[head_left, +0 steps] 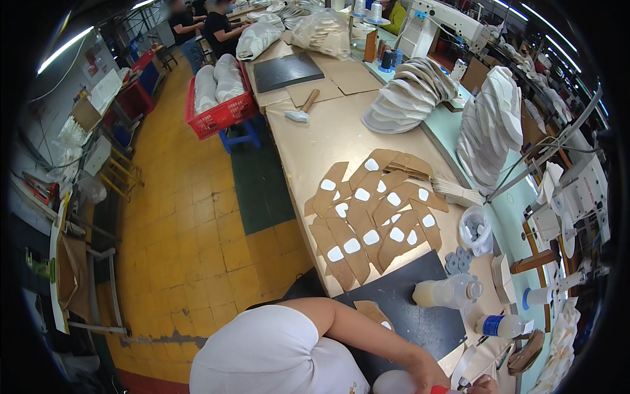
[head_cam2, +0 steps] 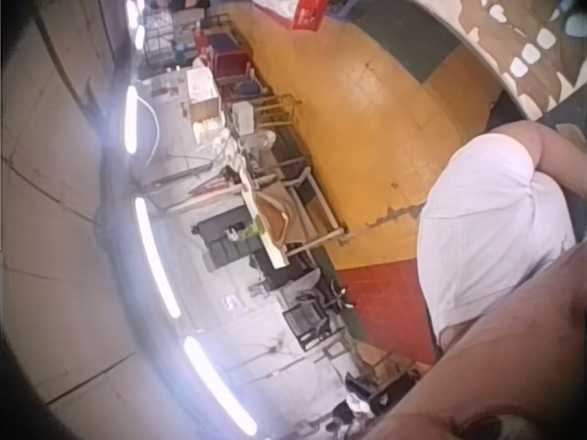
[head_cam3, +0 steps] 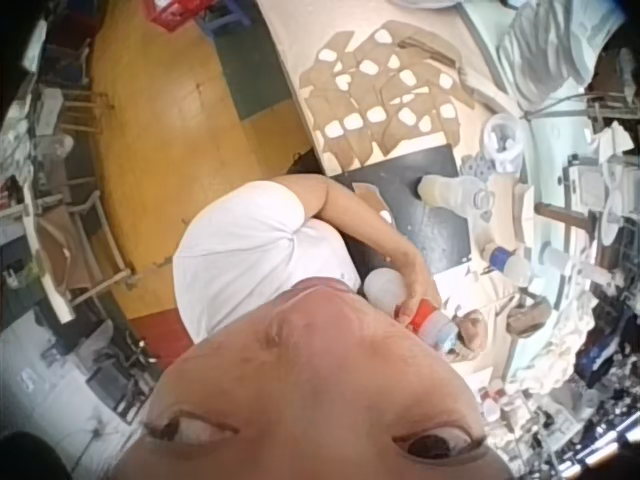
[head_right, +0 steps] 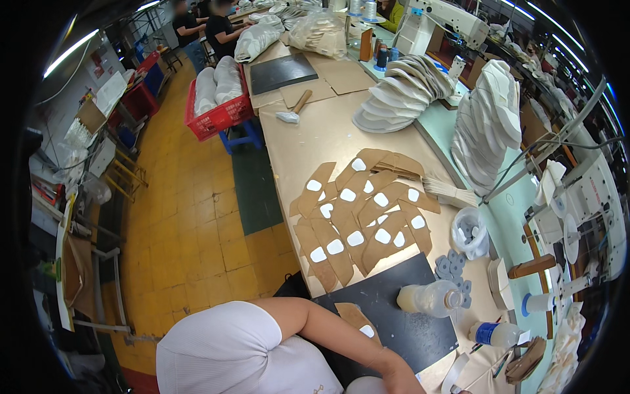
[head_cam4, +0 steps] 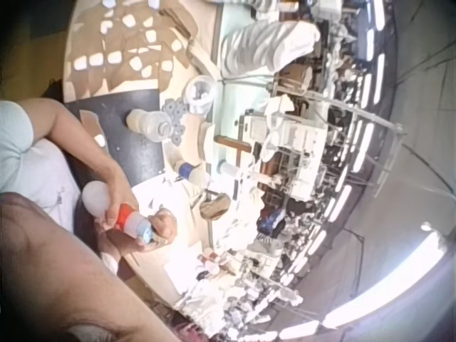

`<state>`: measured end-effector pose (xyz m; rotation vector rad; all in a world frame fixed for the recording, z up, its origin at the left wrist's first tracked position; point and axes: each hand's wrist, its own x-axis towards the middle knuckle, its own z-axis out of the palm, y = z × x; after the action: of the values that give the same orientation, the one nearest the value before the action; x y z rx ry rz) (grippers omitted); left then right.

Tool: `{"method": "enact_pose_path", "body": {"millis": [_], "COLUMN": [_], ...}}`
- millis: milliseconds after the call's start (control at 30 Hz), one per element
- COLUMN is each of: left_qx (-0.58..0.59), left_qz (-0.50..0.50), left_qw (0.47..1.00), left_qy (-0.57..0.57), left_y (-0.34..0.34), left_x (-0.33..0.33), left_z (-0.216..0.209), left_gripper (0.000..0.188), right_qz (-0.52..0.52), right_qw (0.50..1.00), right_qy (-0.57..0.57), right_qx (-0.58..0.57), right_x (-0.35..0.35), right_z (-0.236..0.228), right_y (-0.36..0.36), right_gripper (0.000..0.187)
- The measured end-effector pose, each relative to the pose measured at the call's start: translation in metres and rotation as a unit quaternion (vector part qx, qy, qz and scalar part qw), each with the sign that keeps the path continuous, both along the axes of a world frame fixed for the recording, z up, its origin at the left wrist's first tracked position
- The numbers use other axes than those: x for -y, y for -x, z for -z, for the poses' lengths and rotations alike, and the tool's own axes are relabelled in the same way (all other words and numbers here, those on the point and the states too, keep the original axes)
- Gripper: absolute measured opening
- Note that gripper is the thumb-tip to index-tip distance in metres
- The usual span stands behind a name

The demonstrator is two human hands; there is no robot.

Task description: The person applies glue from a squeeze bottle onto multiple small brown cardboard pieces laid out on a worktable. They then pick up a white fabric piece and place it onto one of the glued cardboard pieces.

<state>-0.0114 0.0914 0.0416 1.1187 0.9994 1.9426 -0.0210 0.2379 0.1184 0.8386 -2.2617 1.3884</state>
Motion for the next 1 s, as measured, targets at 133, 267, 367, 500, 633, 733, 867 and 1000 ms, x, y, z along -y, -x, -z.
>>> {"method": "enact_pose_path", "body": {"millis": [133, 267, 367, 500, 633, 733, 867, 1000], "left_qx": [-0.154, -0.29, -0.237, -0.237, -0.204, -0.102, -0.086, -0.064], "left_qz": [-0.321, -0.568, -0.484, -0.402, -0.286, -0.073, 0.082, 0.103], "left_qw": [0.927, 0.758, 0.827, 0.867, 0.936, 0.987, 0.99, 0.991], "left_qy": [0.121, 0.135, 0.162, 0.173, -0.001, -0.104, -0.079, -0.055], "left_y": [-0.01, -0.002, -0.008, -0.015, -0.013, -0.008, 0.005, 0.009], "left_x": [0.003, -0.024, -0.019, -0.001, -0.016, -0.04, -0.042, -0.034], "left_z": [-0.018, 0.015, 0.005, -0.02, -0.01, 0.013, 0.023, 0.022], "left_gripper": [0.058, 0.054, 0.049, 0.051, 0.056, 0.063, 0.064, 0.065], "right_qz": [0.099, 0.208, 0.187, 0.061, -0.07, -0.113, -0.148, -0.143], "right_qw": [0.994, 0.966, 0.97, 0.994, 0.995, 0.991, 0.987, 0.988], "right_qy": [-0.008, -0.15, -0.138, -0.015, 0.013, 0.019, 0.029, 0.033], "right_qx": [0.046, -0.031, 0.065, -0.093, -0.075, -0.065, -0.063, -0.047], "right_x": [-0.004, 0.013, -0.006, -0.042, -0.019, -0.002, 0.011, 0.015], "right_z": [-0.011, -0.01, -0.002, 0.021, 0.006, 0.003, 0.005, 0.007], "right_y": [-0.013, -0.021, -0.026, -0.017, -0.007, -0.003, 0.002, 0.008], "right_gripper": [0.037, 0.037, 0.046, 0.052, 0.053, 0.054, 0.054, 0.055]}}
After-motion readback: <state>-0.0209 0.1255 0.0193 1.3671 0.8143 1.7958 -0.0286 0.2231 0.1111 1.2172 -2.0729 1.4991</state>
